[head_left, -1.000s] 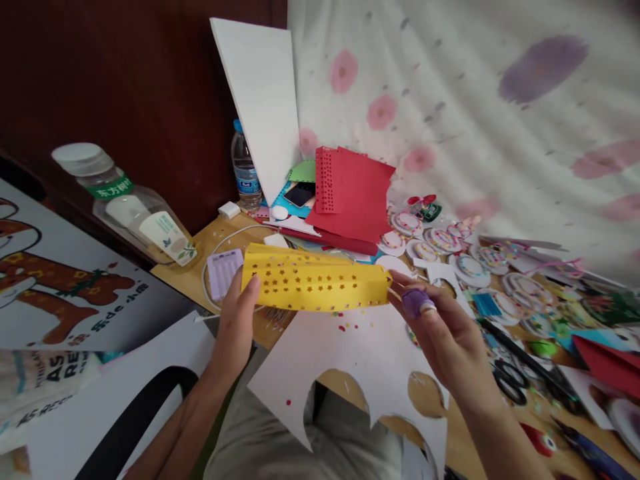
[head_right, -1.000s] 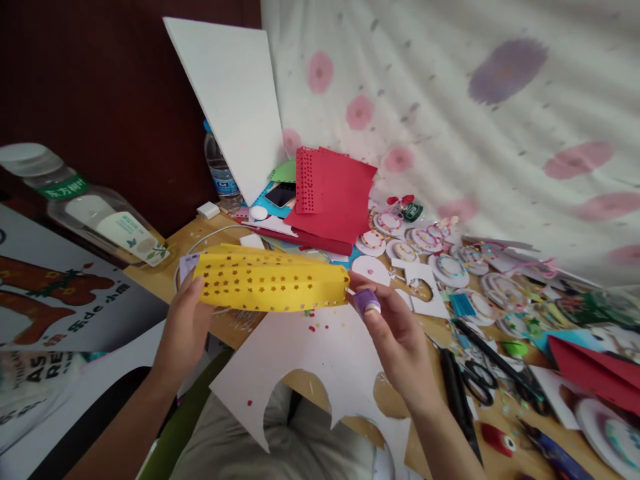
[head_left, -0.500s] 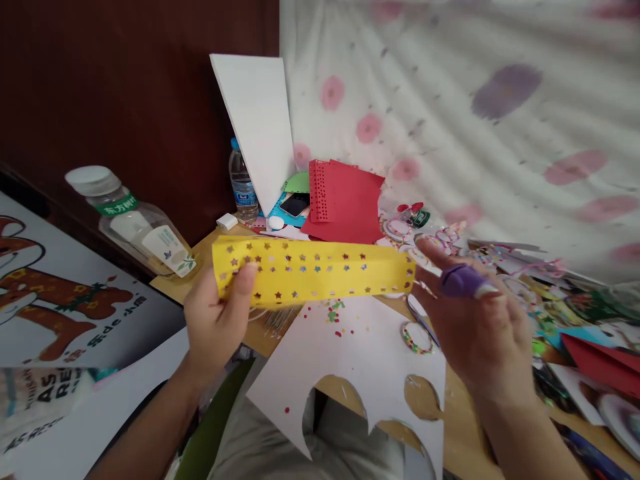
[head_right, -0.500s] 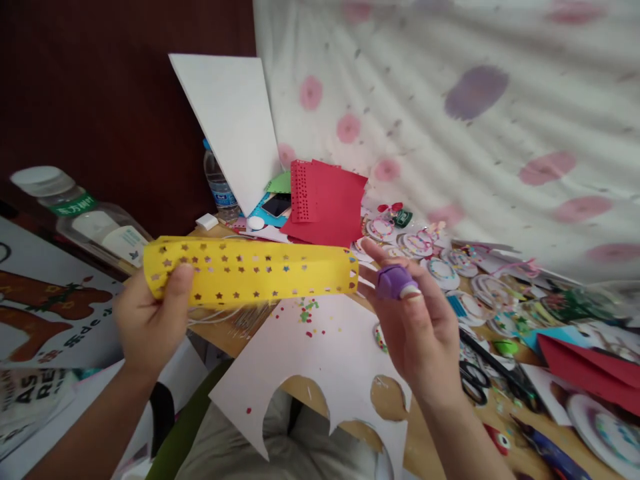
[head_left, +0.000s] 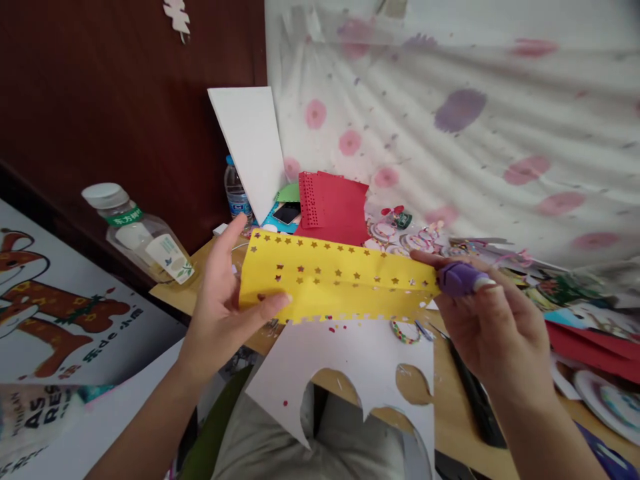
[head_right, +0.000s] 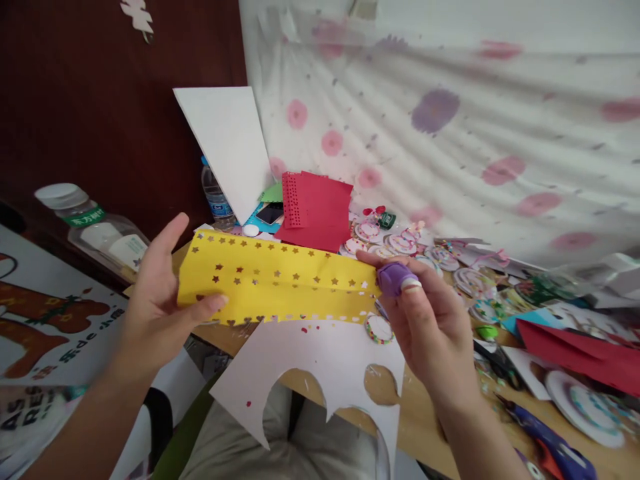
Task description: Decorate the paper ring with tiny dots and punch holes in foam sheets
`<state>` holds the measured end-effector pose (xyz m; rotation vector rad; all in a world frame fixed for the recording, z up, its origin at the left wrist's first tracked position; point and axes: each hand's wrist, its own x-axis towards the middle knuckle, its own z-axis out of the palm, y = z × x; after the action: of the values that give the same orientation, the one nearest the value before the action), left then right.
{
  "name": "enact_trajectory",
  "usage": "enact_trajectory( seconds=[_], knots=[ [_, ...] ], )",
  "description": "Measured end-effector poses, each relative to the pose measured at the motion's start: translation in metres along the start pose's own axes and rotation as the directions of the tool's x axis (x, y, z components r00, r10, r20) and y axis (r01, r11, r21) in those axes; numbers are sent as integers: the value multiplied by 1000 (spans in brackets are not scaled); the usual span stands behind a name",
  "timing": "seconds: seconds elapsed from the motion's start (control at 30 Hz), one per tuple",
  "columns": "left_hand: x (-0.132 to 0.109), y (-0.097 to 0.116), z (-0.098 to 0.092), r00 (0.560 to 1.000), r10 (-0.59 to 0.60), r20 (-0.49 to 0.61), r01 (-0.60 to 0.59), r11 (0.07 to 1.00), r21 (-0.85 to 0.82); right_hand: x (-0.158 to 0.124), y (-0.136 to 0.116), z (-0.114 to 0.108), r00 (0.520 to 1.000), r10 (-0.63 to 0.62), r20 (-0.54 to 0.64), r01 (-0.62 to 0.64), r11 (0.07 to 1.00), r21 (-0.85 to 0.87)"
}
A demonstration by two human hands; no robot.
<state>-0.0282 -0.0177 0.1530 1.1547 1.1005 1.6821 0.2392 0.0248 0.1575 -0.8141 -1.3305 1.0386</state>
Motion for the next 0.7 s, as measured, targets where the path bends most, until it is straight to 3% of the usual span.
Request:
enact_trajectory(
  seconds=[0.1,0.2,0.27,0.53,0.6,0.67,0.7],
  knots=[
    [-6,3,2,996,-5,86,4,1000,17,-3,-2,-1,1000,18,-3,-18,1000,7],
    [-8,6,-2,981,-109,162,83,984,159,-5,-4,-2,1000,25,-13,-25,1000,4],
    [-9,8,-5,974,-164,157,121,961,249,-5,-4,-4,999,25,-22,-25,1000,16],
    [-10,19,-9,997,12,82,-43,921,387,8,-16,-22,988,18,-156,4,990,141],
    [-10,22,-11,998,40,56,-60,897,439,4,-25,-22,987,-20,-160,28,999,45],
    [-9,26,-13,995,61,81,-92,868,488,-5,-37,-17,972,-170,-163,128,963,-238],
    [-9,29,-13,993,68,101,-110,858,502,-9,-42,-13,956,-271,-116,199,884,-423]
  ],
)
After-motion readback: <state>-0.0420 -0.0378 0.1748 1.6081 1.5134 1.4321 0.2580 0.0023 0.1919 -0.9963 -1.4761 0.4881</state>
